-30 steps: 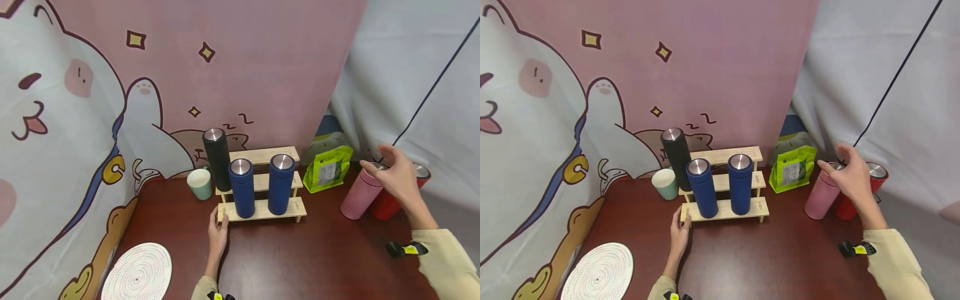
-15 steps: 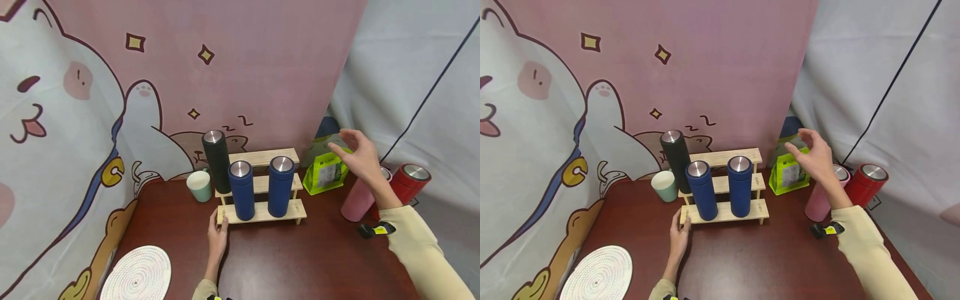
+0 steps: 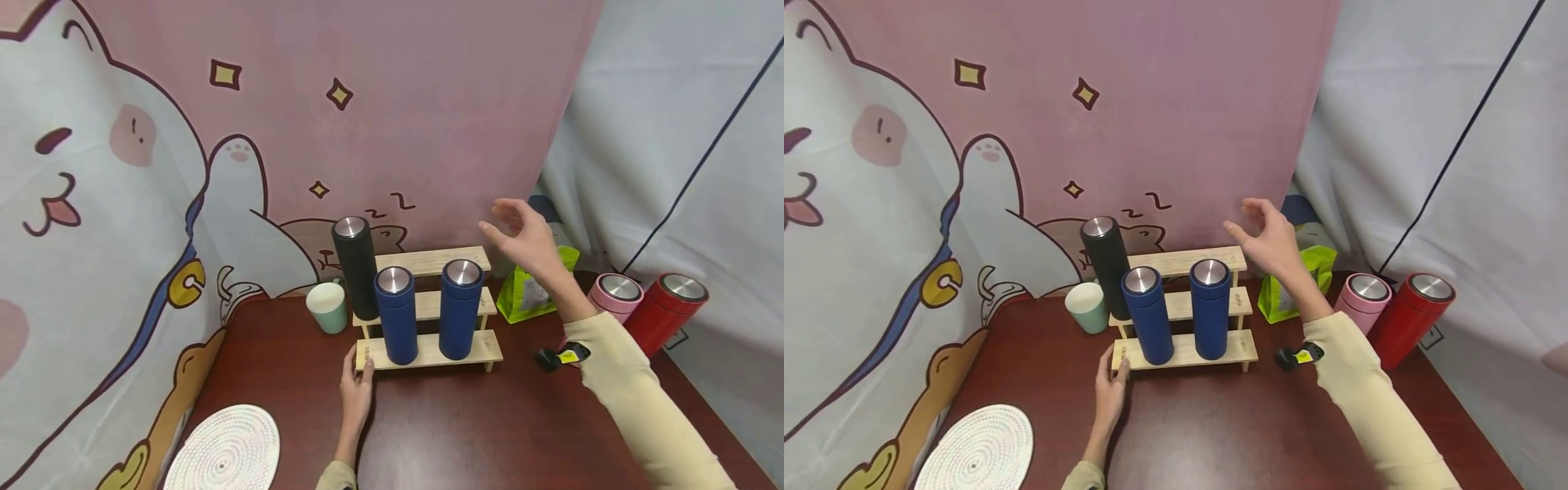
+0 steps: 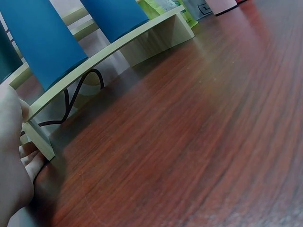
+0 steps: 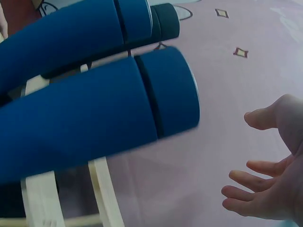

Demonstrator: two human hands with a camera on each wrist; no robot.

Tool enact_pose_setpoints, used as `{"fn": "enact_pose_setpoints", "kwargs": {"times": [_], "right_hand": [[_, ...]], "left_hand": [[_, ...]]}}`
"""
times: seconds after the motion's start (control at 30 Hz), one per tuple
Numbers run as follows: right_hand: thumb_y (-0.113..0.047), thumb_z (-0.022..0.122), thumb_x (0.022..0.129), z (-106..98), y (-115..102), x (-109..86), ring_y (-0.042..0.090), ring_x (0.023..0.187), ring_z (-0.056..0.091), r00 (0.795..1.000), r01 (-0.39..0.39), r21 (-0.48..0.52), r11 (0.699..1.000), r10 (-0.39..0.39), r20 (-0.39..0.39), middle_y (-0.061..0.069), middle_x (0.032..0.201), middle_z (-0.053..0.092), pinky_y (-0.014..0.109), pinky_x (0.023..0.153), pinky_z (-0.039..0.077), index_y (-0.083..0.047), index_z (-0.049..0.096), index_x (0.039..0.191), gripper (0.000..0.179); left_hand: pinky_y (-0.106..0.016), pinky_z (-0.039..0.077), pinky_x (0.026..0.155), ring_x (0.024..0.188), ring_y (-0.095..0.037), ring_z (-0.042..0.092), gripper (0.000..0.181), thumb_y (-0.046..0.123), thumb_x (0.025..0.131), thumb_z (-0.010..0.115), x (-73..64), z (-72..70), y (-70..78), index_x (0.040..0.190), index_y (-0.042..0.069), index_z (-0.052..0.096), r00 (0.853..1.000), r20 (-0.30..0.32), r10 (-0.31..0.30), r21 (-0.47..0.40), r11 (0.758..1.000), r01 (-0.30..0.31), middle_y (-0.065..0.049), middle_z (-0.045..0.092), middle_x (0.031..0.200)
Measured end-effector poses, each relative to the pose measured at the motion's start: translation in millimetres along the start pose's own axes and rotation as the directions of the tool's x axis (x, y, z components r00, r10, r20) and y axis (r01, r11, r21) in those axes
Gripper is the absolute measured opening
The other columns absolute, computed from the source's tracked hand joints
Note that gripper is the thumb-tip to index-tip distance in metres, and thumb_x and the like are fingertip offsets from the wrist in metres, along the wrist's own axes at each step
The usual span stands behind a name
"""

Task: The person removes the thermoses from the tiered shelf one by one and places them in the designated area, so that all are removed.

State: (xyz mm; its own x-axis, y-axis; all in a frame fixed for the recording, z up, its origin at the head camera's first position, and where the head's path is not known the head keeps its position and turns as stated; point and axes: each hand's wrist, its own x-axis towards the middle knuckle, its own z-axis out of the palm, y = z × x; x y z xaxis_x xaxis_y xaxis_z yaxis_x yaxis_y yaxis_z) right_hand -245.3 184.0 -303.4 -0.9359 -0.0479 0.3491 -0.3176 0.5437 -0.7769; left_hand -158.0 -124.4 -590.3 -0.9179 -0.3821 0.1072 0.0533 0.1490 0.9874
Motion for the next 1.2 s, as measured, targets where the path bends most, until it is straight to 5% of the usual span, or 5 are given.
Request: {"fn": "enact_pose_setpoints", "kwargs": {"times": [0.57, 0.8, 1.2], "right_hand": [[-0.034, 0.069, 0.096, 52, -52, 15.0, 0.04, 0.138, 0.049, 0.985, 0.045, 0.033, 0.998, -0.05, 0.164, 0.02, 0.149, 0.051, 0.055, 0.112, 0.041, -0.005, 0.045, 0.149, 0.065], [-0.038, 0.071, 0.094, 74, -74, 14.0, 0.036, 0.141, 0.047, 0.967, 0.039, 0.055, 0.998, -0.052, 0.25, 0.014, 0.155, 0.047, 0.054, 0.11, 0.043, -0.01, 0.043, 0.151, 0.069], [-0.038, 0.073, 0.092, 121, -107, 15.4, 0.034, 0.139, 0.049, 0.947, 0.095, 0.026, 0.995, -0.098, 0.306, 0.017, 0.15, 0.051, 0.052, 0.109, 0.045, -0.009, 0.041, 0.152, 0.074]], "left_hand": [[-0.053, 0.045, 0.102, 0.131, -0.038, 0.052, 0.051, 0.007, 0.103, 0.058, 2.3, 2.5, 5.6, 0.152, 0.002, 0.043, 0.999, -0.028, -0.023, 0.003, 1.0, 0.023, -0.024, 0.052, 0.147], [-0.045, 0.049, 0.1, 0.128, -0.032, 0.056, 0.051, 0.014, 0.103, 0.06, 1.7, 1.1, 3.1, 0.151, 0.007, 0.045, 1.0, -0.021, 0.003, 0.019, 1.0, -0.003, -0.019, 0.055, 0.145], [-0.06, 0.043, 0.107, 0.139, -0.038, 0.046, 0.051, 0.02, 0.103, 0.061, -2.6, -0.8, -2.4, 0.151, 0.008, 0.046, 1.0, -0.009, 0.008, 0.011, 1.0, -0.008, -0.019, 0.049, 0.151]]}}
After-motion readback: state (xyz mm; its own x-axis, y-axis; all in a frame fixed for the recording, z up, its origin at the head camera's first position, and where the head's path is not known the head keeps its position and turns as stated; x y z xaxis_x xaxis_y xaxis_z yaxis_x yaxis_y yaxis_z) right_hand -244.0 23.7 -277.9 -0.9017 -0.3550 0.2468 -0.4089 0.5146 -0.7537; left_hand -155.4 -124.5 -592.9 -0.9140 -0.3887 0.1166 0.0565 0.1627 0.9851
